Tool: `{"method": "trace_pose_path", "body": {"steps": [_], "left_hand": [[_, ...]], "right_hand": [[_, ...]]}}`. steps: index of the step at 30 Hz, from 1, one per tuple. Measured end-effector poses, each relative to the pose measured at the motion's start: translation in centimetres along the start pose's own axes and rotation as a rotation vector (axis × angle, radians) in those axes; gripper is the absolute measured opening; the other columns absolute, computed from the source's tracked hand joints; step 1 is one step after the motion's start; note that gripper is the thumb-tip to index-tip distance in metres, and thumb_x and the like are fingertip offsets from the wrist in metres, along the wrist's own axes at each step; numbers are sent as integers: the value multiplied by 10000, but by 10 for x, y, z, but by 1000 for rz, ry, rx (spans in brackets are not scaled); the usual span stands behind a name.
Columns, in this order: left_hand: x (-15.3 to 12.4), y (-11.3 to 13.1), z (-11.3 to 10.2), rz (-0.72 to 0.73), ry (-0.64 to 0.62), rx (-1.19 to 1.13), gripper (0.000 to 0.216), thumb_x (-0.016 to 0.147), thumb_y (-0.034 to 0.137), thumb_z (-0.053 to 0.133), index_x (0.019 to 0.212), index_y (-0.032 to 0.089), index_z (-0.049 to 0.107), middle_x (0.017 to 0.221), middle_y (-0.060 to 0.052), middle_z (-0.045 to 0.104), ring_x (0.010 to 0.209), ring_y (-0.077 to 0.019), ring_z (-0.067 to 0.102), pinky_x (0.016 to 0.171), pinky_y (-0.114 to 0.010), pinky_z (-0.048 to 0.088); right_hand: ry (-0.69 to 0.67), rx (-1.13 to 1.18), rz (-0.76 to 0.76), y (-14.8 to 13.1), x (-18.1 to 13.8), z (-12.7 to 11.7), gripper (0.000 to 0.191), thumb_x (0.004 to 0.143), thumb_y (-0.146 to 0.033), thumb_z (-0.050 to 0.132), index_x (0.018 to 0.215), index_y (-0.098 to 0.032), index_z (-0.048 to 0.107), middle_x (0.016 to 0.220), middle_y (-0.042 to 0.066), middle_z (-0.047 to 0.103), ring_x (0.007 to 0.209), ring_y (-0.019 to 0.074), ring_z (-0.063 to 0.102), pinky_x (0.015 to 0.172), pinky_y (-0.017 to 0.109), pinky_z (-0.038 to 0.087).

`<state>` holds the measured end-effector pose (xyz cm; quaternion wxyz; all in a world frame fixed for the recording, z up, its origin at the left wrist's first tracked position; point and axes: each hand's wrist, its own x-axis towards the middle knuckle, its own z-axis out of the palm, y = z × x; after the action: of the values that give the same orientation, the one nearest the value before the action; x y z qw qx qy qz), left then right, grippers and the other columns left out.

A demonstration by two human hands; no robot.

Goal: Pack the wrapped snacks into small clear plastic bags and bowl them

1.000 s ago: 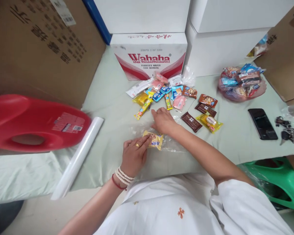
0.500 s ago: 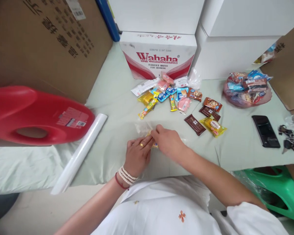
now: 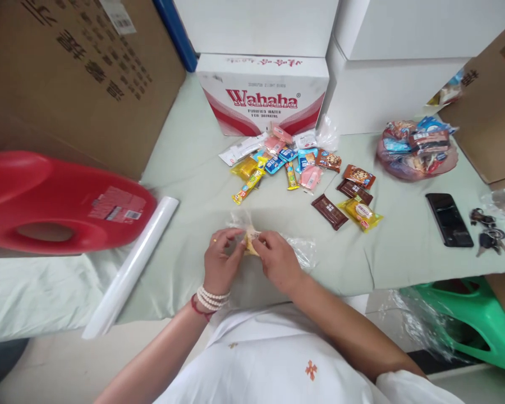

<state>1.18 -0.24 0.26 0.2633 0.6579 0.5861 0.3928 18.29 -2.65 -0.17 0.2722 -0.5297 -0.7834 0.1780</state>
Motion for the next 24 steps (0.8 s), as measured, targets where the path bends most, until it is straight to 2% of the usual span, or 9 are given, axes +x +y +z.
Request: {"method": "trace_pose_path", "body": {"steps": [2, 4, 8, 11, 15, 16, 18, 21, 24], "left_hand": [[9, 4, 3, -119, 80, -25, 198, 901, 351, 636, 1047, 217, 637, 954, -36, 698, 854, -189, 631, 812, -345, 528], [19, 10, 6, -186, 84, 3, 271, 876, 420, 669, 1047, 218, 609, 871, -13, 666, 799, -191, 608, 784, -345, 508], [29, 14, 9, -141, 32, 142, 175, 822, 376, 724, 809, 231, 627, 767, -12, 623, 843, -229, 575, 832, -379, 467], [20, 4, 3, -83, 77, 81, 225, 888, 333, 646, 689, 236, 598, 731, -11, 602, 824, -216, 556, 834, -370, 461], [-7, -18, -6, -126, 95, 101, 226, 867, 396, 685, 715, 238, 629, 800, -25, 619, 892, -231, 566, 863, -387, 479], [-11, -22, -7, -144, 87, 118, 210, 851, 407, 698, 743, 236, 641, 845, -36, 629, 918, -237, 572, 874, -395, 487], [-15, -25, -9, -202, 108, 145, 246, 804, 441, 734, 890, 221, 667, 979, -66, 642, 940, -240, 587, 876, -407, 507], [-6, -19, -10, -341, 146, 118, 642, 733, 508, 784, 1246, 174, 590, 1216, -135, 622, 865, -204, 613, 843, -406, 534], [9, -11, -13, -458, 35, -20, 842, 658, 517, 834, 1357, 161, 528, 1160, -121, 669, 745, -168, 612, 783, -383, 544]], "right_hand": [[-21, -33, -14, -1, 0, 0, 350, 976, -63, 430, 1165, -202, 690, 1072, 102, 639, 945, 222, 545, 837, 336, 473], [-31, -70, -35, -2, 1, 1, 344, 986, -76, 426, 1177, -188, 690, 1066, 116, 636, 934, 235, 533, 833, 353, 458], [-10, -96, -70, -3, 0, 2, 348, 982, -70, 422, 1187, -183, 679, 1050, 119, 631, 923, 241, 529, 831, 366, 464], [49, 3, -48, -2, -1, 0, 412, 988, -63, 385, 1305, -200, 610, 1073, 113, 617, 955, 236, 548, 853, 366, 497], [68, 167, 10, 1, -3, -7, 571, 1010, -231, 503, 1558, -162, 357, 1106, 133, 574, 985, 254, 546, 868, 404, 525], [33, 174, 1, 2, -3, -9, 596, 999, -262, 544, 1561, -172, 366, 1099, 126, 563, 975, 253, 537, 860, 404, 523], [-45, 137, -39, 3, -1, -9, 498, 983, -254, 569, 1476, -217, 507, 1054, 97, 540, 931, 236, 514, 829, 380, 507], [-83, 34, -69, 4, 2, -6, 345, 978, -173, 529, 1283, -244, 673, 991, 71, 516, 878, 209, 475, 794, 341, 468], [-75, 5, -67, 5, 2, -1, 344, 976, -137, 517, 1245, -250, 700, 977, 64, 522, 875, 199, 468, 798, 328, 459]]}}
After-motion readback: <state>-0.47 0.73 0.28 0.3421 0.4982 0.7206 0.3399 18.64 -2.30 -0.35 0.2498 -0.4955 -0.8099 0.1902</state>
